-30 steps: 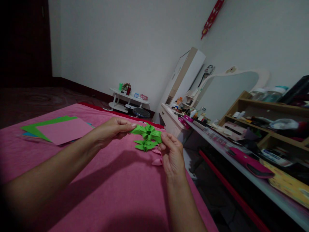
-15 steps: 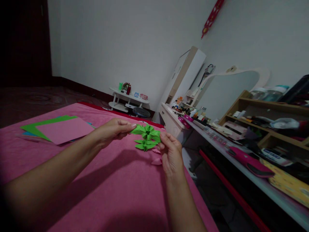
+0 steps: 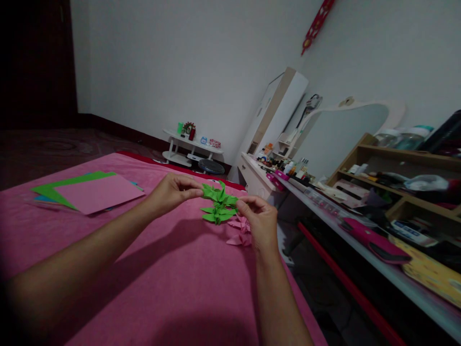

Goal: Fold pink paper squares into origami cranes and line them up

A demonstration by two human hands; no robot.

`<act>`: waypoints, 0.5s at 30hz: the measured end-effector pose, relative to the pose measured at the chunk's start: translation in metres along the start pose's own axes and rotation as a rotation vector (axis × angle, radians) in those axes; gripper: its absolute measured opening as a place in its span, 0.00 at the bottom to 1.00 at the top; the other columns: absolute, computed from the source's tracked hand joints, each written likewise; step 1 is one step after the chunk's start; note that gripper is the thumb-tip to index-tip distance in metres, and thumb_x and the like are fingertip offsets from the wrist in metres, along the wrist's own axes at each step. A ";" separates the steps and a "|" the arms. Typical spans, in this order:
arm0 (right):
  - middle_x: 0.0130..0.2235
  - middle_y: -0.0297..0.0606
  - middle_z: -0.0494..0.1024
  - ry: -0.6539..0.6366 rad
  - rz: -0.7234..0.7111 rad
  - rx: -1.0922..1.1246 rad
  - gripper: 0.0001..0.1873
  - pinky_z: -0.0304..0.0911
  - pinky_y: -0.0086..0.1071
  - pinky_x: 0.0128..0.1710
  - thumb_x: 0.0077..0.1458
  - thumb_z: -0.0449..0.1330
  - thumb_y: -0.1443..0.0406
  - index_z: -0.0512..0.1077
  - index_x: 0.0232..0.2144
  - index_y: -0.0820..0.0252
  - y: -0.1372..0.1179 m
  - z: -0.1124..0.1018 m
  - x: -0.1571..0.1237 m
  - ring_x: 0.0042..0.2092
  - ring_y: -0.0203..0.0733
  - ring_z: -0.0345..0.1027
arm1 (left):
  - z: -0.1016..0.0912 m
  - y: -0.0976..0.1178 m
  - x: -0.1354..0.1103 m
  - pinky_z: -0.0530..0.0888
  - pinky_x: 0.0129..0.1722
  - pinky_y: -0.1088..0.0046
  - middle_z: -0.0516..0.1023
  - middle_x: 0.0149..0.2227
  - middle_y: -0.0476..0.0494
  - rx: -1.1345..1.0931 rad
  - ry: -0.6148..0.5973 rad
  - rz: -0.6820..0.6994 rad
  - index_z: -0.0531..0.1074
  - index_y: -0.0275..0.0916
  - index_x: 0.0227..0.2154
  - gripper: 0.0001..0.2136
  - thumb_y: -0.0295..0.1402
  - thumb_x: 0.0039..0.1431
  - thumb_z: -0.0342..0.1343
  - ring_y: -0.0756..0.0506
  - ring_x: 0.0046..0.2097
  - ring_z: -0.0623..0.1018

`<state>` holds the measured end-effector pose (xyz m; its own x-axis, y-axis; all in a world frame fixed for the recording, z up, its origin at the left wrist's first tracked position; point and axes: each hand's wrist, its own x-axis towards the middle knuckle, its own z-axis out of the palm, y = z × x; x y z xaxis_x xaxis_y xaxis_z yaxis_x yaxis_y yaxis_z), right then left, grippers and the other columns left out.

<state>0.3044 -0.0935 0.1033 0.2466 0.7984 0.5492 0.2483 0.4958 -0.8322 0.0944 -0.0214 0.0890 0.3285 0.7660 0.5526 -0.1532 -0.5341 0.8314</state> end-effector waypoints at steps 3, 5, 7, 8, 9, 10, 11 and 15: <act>0.25 0.35 0.75 -0.127 -0.008 -0.195 0.07 0.62 0.29 0.28 0.39 0.66 0.65 0.74 0.25 0.62 0.015 -0.006 0.006 0.27 0.36 0.67 | -0.002 -0.015 0.001 0.70 0.37 0.74 0.79 0.34 0.42 0.062 -0.024 0.071 0.78 0.36 0.31 0.08 0.32 0.46 0.61 0.48 0.36 0.75; 0.28 0.37 0.76 -0.189 -0.083 -0.318 0.03 0.63 0.31 0.31 0.40 0.64 0.68 0.74 0.23 0.62 0.028 -0.007 0.010 0.30 0.38 0.68 | -0.003 -0.029 0.000 0.70 0.34 0.75 0.78 0.31 0.43 0.124 -0.042 0.100 0.78 0.37 0.30 0.07 0.31 0.47 0.60 0.48 0.34 0.75; 0.29 0.37 0.76 -0.263 -0.162 -0.428 0.02 0.63 0.31 0.35 0.41 0.61 0.72 0.73 0.22 0.62 0.043 -0.006 0.012 0.33 0.39 0.69 | -0.005 -0.046 -0.001 0.68 0.30 0.77 0.77 0.27 0.44 0.198 -0.070 0.137 0.78 0.37 0.28 0.05 0.30 0.47 0.60 0.50 0.30 0.73; 0.29 0.37 0.75 -0.308 -0.195 -0.472 0.04 0.62 0.31 0.35 0.41 0.59 0.74 0.72 0.21 0.61 0.051 -0.006 0.013 0.34 0.39 0.69 | -0.005 -0.056 -0.002 0.67 0.29 0.78 0.76 0.27 0.44 0.233 -0.078 0.158 0.79 0.37 0.27 0.04 0.30 0.48 0.59 0.51 0.29 0.73; 0.29 0.37 0.75 -0.355 -0.223 -0.510 0.06 0.62 0.30 0.35 0.41 0.58 0.75 0.72 0.21 0.61 0.058 -0.005 0.013 0.34 0.39 0.68 | -0.006 -0.067 -0.003 0.67 0.28 0.78 0.76 0.27 0.45 0.280 -0.111 0.171 0.79 0.38 0.29 0.05 0.30 0.49 0.59 0.51 0.29 0.72; 0.29 0.36 0.75 -0.399 -0.253 -0.542 0.08 0.62 0.30 0.34 0.40 0.57 0.76 0.71 0.20 0.61 0.066 -0.005 0.013 0.33 0.38 0.68 | -0.006 -0.078 -0.005 0.66 0.28 0.78 0.75 0.26 0.45 0.340 -0.121 0.161 0.79 0.38 0.29 0.05 0.30 0.49 0.59 0.52 0.28 0.72; 0.28 0.36 0.74 -0.441 -0.279 -0.573 0.09 0.61 0.29 0.33 0.39 0.55 0.78 0.71 0.20 0.61 0.074 -0.005 0.014 0.33 0.38 0.67 | -0.006 -0.088 -0.008 0.65 0.28 0.78 0.75 0.26 0.46 0.416 -0.128 0.138 0.79 0.39 0.29 0.05 0.30 0.49 0.59 0.52 0.27 0.71; 0.25 0.36 0.72 -0.543 -0.334 -0.723 0.14 0.58 0.28 0.31 0.34 0.51 0.82 0.68 0.18 0.62 0.104 -0.006 0.015 0.30 0.37 0.65 | -0.001 -0.114 -0.021 0.65 0.29 0.78 0.76 0.31 0.47 0.635 -0.163 0.108 0.79 0.43 0.29 0.07 0.28 0.49 0.57 0.51 0.32 0.73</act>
<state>0.3395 -0.0323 0.0252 -0.3638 0.7933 0.4883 0.7888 0.5411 -0.2915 0.1041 0.0236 -0.0178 0.4861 0.6593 0.5736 0.3693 -0.7498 0.5490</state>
